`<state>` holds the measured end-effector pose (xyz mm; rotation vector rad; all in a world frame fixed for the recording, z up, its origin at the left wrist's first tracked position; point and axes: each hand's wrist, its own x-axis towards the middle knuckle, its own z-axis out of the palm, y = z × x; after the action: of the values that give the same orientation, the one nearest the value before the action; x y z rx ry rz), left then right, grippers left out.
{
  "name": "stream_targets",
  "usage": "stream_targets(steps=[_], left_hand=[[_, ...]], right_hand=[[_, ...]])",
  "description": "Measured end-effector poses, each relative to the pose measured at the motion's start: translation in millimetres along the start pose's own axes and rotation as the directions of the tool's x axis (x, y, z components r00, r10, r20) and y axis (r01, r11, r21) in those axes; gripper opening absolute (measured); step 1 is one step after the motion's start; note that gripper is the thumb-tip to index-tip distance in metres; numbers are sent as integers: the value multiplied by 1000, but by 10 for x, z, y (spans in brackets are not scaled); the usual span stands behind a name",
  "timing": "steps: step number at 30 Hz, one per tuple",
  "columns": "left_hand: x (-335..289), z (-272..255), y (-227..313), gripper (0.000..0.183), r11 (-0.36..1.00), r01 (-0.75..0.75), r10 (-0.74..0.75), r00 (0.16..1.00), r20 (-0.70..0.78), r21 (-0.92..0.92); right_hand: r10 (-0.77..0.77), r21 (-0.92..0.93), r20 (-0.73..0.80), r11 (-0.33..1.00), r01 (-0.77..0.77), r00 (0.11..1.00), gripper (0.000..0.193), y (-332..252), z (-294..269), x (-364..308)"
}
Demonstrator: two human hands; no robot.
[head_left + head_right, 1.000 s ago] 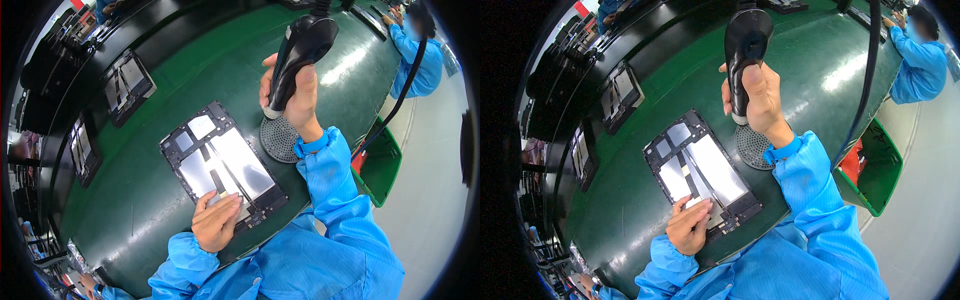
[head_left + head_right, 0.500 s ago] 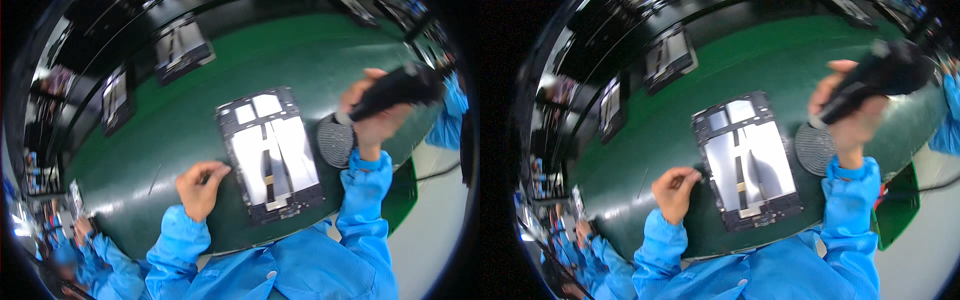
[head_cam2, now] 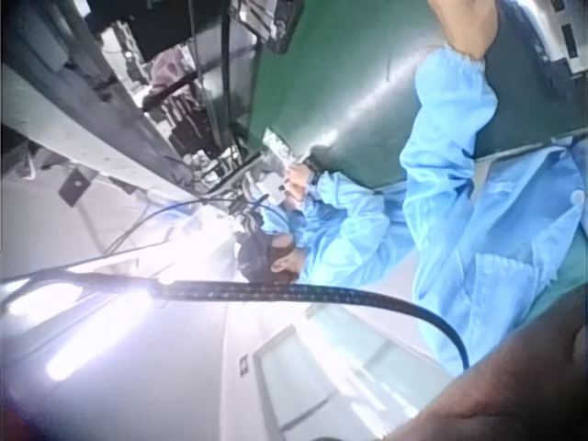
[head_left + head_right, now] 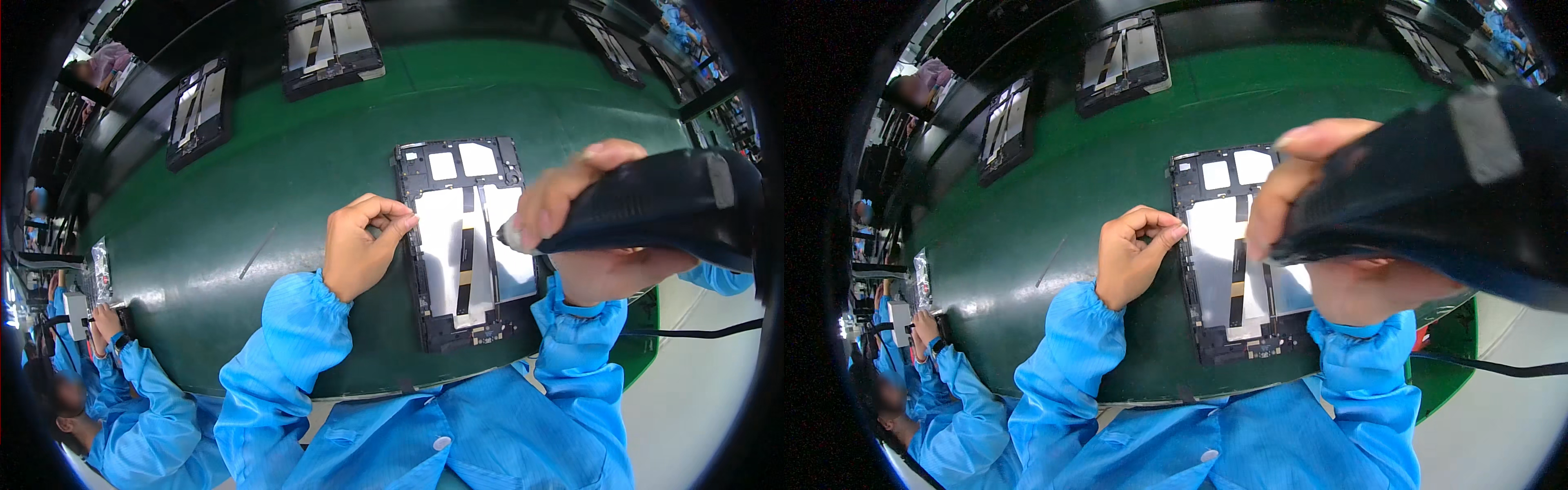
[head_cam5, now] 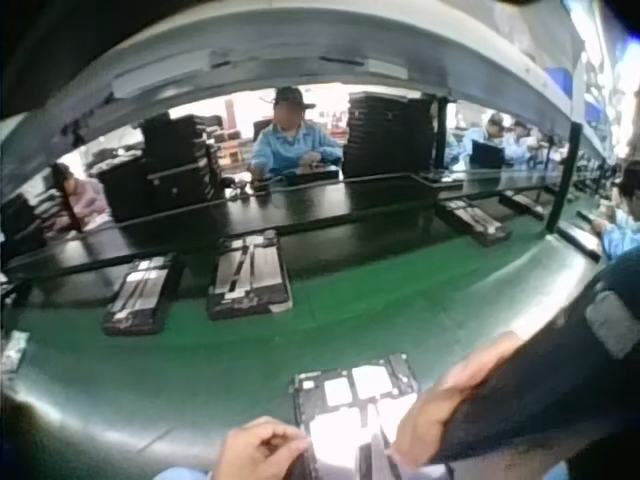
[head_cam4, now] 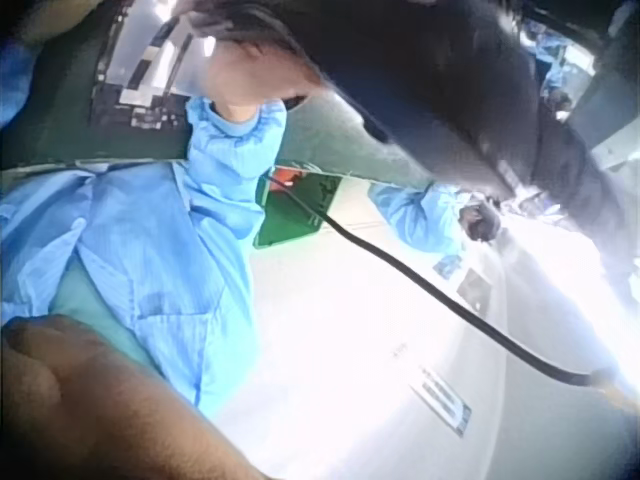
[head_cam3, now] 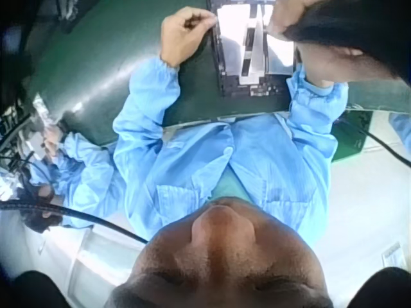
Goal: The recorder is assembling tablet components on a factory line, using an electric screwdriver to fasten parts.
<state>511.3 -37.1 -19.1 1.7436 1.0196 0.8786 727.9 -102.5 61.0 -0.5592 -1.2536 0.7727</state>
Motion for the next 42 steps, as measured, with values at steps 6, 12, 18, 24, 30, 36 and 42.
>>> stream_targets(steps=[6, 12, 18, 24, 30, 36, 42], left_hand=[[77, 30, -18, 12, 998, -59, 59, 998, -17, 15], [142, -18, 38, 10, 994, 99, -96, 994, 58, -55], [218, -66, 105, 9, 925, 357, -329, 924, 194, -132], [222, -49, 71, 10, 921, 375, -351, 916, 194, -105], [245, -15, 55, 11, 908, 403, -376, 905, 199, -116], [273, 27, -9, 9, 915, 373, -338, 917, 213, -154], [293, 102, 187, 4, 933, 346, -324, 928, 182, -105]], right_hand=[[257, 52, 103, 963, -263, 961, 101, 123, 363, 188], [205, 3, 82, 979, -206, 975, 100, 433, 538, 215], [185, -17, 103, 983, -184, 977, 99, 602, 526, 206], [203, -29, 115, 979, -201, 972, 99, 627, 498, 200], [205, 0, 110, 979, -206, 973, 98, 663, 473, 172], [207, 33, 114, 977, -212, 972, 92, 664, 445, 134], [229, 114, 173, 961, -251, 958, 80, 743, 343, -19]])
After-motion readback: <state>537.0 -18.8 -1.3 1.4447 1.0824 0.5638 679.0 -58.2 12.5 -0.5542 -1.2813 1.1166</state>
